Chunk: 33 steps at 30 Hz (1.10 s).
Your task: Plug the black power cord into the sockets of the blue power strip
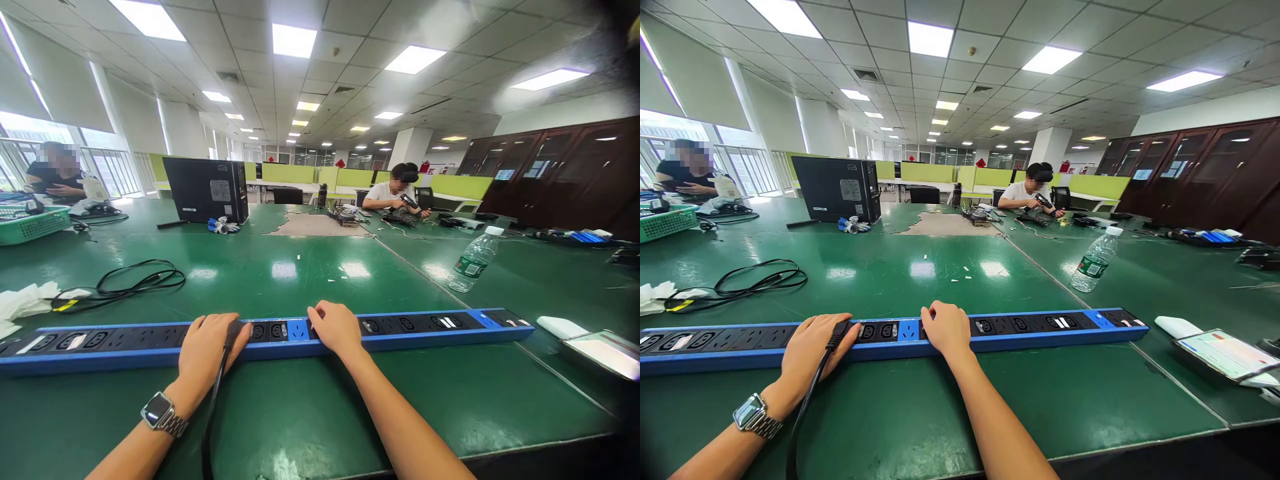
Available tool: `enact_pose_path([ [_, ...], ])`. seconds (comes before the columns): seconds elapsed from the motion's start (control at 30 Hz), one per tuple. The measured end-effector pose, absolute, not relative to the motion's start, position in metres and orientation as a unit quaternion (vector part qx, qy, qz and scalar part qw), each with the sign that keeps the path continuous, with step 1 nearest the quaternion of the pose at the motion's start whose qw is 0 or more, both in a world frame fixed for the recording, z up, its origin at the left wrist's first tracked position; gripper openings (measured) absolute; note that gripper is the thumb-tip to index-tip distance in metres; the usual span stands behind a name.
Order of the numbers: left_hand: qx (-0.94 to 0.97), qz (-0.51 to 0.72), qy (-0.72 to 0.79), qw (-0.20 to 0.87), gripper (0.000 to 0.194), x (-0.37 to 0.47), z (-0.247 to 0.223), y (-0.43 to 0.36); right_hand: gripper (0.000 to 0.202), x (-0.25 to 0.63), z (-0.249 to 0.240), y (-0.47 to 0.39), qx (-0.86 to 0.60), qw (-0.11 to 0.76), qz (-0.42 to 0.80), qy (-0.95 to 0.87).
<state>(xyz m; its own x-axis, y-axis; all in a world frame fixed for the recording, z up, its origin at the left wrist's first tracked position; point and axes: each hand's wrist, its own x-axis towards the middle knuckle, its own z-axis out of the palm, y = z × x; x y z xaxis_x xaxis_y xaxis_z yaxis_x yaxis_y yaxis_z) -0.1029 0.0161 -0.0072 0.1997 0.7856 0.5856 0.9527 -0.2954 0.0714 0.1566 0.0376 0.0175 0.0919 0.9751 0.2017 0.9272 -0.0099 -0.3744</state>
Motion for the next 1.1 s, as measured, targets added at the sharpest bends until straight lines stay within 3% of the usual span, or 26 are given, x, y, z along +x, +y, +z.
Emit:
enact_pose_path([
  [0.33, -0.774, -0.247, -0.577, 0.086, 0.041, -0.1073, -0.0036, 0.0189, 0.035, 0.1564, 0.0186, 0.0359, -0.708, 0.203, 0.052, -0.675],
  [0.67, -0.764, -0.272, -0.573, 0.119, 0.042, -0.103, -0.0029, 0.0147, 0.035, 0.1567, 0.0196, 0.0355, -0.706, 0.204, 0.053, -0.676],
  [1.1, -0.734, -0.332, -0.589, 0.063, 0.042, -0.1053, -0.0087, 0.0181, 0.035, 0.156, 0.0211, 0.0355, -0.709, 0.203, 0.063, -0.673],
])
